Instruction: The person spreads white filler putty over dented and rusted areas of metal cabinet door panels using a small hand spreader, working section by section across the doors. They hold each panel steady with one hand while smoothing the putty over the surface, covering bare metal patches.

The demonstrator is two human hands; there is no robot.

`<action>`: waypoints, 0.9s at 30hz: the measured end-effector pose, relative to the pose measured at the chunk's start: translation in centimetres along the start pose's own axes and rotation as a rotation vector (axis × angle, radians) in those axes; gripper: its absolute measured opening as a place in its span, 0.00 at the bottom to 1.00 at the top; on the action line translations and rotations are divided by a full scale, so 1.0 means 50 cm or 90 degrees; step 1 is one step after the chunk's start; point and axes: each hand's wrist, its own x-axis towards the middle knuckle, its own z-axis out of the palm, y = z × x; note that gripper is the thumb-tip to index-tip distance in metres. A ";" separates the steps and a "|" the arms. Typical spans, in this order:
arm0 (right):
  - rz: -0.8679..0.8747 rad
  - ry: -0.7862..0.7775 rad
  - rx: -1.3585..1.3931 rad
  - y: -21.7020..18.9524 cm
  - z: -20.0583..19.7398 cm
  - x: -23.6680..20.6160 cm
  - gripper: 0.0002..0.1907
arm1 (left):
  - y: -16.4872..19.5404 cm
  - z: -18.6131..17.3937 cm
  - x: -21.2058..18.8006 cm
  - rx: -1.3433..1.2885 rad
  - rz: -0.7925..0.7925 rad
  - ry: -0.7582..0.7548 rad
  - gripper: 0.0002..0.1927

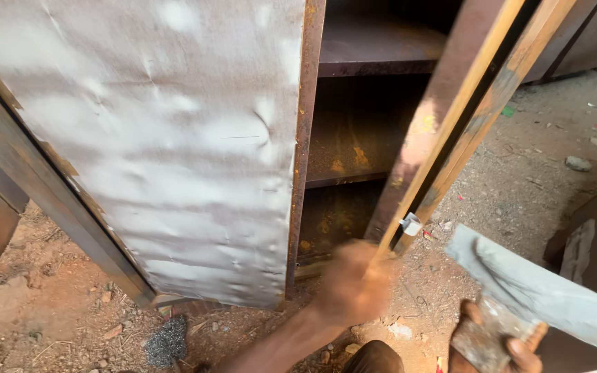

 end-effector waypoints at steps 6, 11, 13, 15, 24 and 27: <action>0.010 0.020 0.030 0.007 0.015 -0.014 0.34 | -0.136 0.015 0.009 -0.188 -0.089 0.572 0.29; 0.033 0.102 0.142 0.071 0.057 -0.057 0.36 | -0.191 -0.031 0.100 -0.324 -0.133 0.614 0.28; 0.033 0.102 0.237 0.080 0.067 -0.057 0.37 | -0.210 -0.060 0.137 -0.363 -0.283 0.481 0.28; 0.078 0.063 0.328 0.079 0.070 -0.048 0.35 | -0.222 -0.076 0.160 -0.366 -0.295 0.467 0.27; 0.008 0.076 0.538 0.085 0.056 0.006 0.27 | -0.049 -0.170 0.090 -0.538 0.173 0.421 0.29; 0.012 0.072 0.601 0.095 0.065 0.021 0.24 | 0.082 -0.277 0.087 -0.369 0.300 0.461 0.49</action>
